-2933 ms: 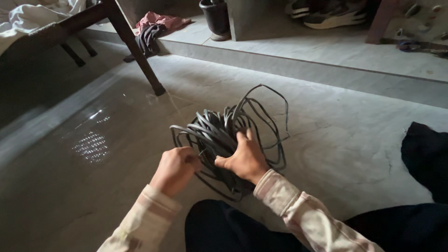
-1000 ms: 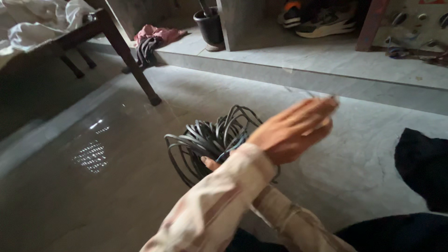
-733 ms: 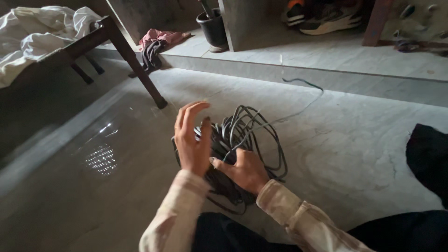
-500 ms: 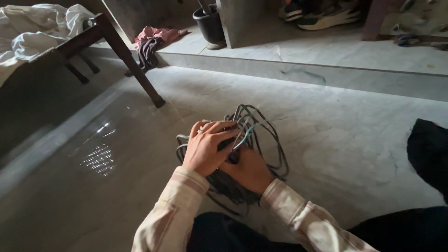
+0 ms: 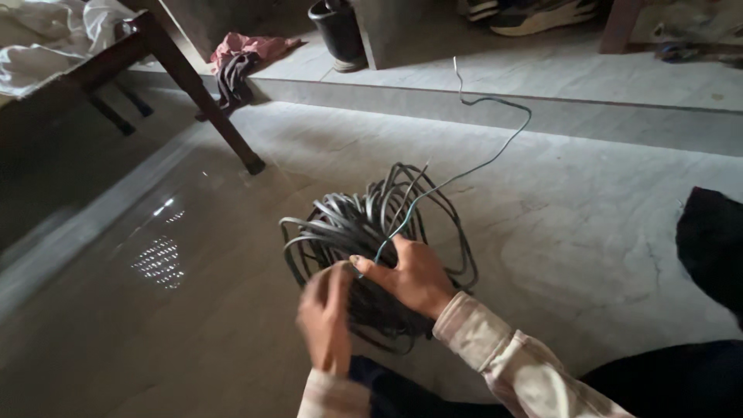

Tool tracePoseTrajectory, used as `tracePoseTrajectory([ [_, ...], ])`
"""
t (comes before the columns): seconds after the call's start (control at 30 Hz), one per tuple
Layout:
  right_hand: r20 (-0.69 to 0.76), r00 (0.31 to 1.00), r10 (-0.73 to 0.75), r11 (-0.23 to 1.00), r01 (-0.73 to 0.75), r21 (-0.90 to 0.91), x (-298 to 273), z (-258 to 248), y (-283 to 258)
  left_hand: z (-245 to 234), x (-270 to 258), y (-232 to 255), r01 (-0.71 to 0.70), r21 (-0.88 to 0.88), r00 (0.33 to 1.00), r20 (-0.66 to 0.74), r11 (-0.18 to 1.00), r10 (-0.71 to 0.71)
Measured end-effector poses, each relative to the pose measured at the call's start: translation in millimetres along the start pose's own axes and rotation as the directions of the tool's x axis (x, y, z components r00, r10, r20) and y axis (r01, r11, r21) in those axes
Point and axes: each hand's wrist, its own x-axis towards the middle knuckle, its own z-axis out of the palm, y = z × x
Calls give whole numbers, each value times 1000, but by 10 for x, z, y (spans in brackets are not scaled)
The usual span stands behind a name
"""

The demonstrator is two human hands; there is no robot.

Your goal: The person sits on the floor and coils a long, dark grey cable by hand. They pull the cable into loops and wrap it into a neat bundle, securing it with a blue tie at the end.

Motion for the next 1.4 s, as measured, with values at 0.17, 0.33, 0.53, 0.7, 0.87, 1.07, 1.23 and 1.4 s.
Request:
tracePoseTrajectory([
  [0.17, 108, 994, -18, 1000, 15, 26, -3, 27, 167, 411, 402, -65, 513, -435, 829, 475, 739, -296],
  [0.33, 86, 987, -138, 985, 128, 115, 37, -5, 154, 453, 521, 152, 649, -394, 714, 610, 651, -344],
  [0.53, -122, 942, -311, 918, 265, -296, -120, -110, -108, 434, 578, 167, 746, -389, 625, 690, 541, -366],
  [0.7, -205, 912, -356, 881, 255, -398, -266, -152, -340, 616, 603, -45, 684, -511, 705, 648, 521, -288],
  [0.87, -306, 843, -441, 876, 331, -351, -302, -167, -260, 650, 633, -188, 727, -545, 673, 687, 419, -275],
  [1.07, -301, 871, -389, 915, 327, -236, -248, -196, -165, 631, 574, -99, 729, -573, 669, 713, 374, -210],
  [1.23, -269, 900, -344, 928, 281, -246, -265, -205, -157, 554, 514, -5, 742, -517, 636, 745, 427, -204],
  [1.4, -362, 811, -460, 886, 392, -248, -300, -175, -218, 697, 490, -68, 705, -609, 699, 684, 364, -208],
])
